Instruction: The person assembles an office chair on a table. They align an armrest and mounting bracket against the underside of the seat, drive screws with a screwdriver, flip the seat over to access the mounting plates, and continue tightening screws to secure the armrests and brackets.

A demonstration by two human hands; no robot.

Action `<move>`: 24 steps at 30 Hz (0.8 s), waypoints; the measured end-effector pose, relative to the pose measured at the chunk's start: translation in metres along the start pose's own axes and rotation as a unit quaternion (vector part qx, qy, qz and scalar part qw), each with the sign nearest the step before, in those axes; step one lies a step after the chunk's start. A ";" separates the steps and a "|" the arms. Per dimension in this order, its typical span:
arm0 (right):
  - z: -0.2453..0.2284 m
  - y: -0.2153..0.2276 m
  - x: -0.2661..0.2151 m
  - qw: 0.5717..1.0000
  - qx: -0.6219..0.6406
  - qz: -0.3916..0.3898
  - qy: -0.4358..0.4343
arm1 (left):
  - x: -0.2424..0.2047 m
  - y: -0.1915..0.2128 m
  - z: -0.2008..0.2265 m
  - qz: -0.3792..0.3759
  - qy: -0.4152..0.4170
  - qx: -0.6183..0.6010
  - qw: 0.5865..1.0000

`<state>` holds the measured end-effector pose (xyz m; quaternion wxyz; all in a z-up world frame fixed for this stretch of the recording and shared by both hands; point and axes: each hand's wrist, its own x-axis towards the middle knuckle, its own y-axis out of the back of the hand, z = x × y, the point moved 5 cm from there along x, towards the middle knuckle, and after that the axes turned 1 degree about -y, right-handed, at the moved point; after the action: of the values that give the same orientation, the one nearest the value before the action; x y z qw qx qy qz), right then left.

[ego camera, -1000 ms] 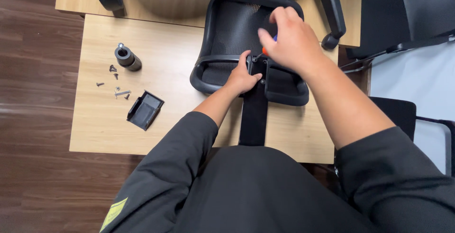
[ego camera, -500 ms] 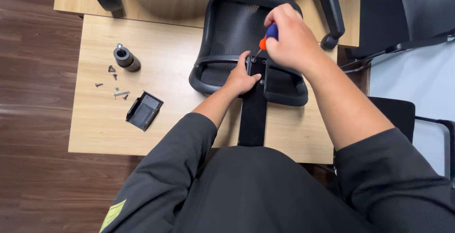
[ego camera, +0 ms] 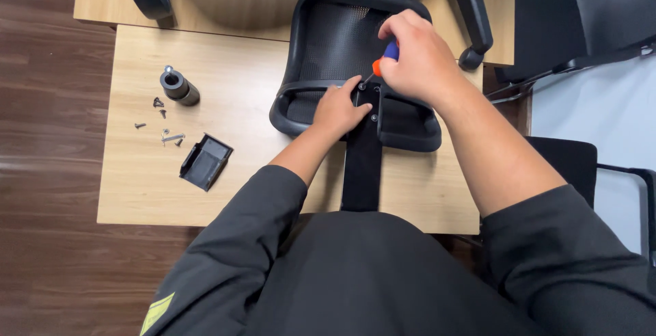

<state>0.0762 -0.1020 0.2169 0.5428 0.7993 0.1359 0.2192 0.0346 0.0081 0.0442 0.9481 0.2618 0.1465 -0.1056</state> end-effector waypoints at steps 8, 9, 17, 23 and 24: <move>0.013 -0.006 -0.001 0.999 -0.002 -0.009 -0.031 | 0.021 -0.002 0.004 0.052 -0.130 0.101 0.985; 0.005 -0.002 -0.002 1.000 0.009 0.006 0.011 | 0.023 -0.002 0.005 0.043 -0.144 0.109 0.983; 0.011 -0.001 -0.005 0.995 0.065 -0.026 -0.068 | 0.058 -0.014 0.010 0.005 -0.180 0.184 0.966; 0.025 0.025 -0.025 0.991 0.077 0.050 -0.098 | 0.045 0.018 0.018 0.028 -0.180 0.133 0.974; 0.030 0.029 -0.029 0.988 0.092 0.054 -0.115 | 0.044 0.025 0.014 0.043 -0.186 0.118 0.975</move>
<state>0.0653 -0.1501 0.2283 0.4660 0.8720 0.0488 0.1415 0.0856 0.0165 0.0531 0.9250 0.3532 -0.0570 -0.1282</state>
